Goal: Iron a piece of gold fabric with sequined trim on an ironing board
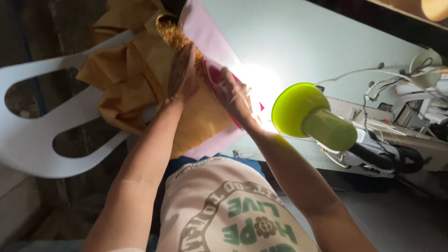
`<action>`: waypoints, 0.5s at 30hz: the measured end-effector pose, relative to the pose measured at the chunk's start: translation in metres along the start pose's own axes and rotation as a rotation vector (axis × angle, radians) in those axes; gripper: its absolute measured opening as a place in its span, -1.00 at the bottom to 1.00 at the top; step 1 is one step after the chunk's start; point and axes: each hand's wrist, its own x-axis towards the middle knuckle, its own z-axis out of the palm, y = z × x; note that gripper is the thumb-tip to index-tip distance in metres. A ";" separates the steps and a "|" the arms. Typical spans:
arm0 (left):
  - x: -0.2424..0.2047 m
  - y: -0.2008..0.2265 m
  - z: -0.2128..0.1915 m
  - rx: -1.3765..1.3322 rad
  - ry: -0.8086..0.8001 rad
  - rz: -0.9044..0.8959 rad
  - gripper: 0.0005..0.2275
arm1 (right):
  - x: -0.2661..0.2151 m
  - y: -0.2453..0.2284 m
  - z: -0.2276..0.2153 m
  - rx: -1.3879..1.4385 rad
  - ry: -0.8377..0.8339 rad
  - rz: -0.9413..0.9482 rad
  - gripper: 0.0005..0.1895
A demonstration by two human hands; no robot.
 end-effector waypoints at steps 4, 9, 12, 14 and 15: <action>-0.001 0.005 -0.012 0.063 0.005 0.096 -0.44 | 0.018 -0.020 -0.007 -0.135 -0.079 0.117 -0.74; 0.005 0.038 -0.046 -0.069 -0.072 -0.026 -0.43 | -0.020 0.048 0.033 -0.447 -0.199 0.129 -0.60; 0.001 0.029 -0.027 -0.046 -0.072 -0.122 -0.32 | -0.058 0.030 -0.041 -1.771 -0.634 -0.874 -0.40; 0.005 0.030 -0.029 -0.014 -0.060 -0.090 -0.33 | -0.062 0.027 -0.039 -1.708 -0.750 -0.723 -0.35; 0.005 0.029 -0.031 0.021 -0.055 -0.064 -0.34 | -0.063 0.024 -0.036 -1.628 -0.860 -0.576 -0.26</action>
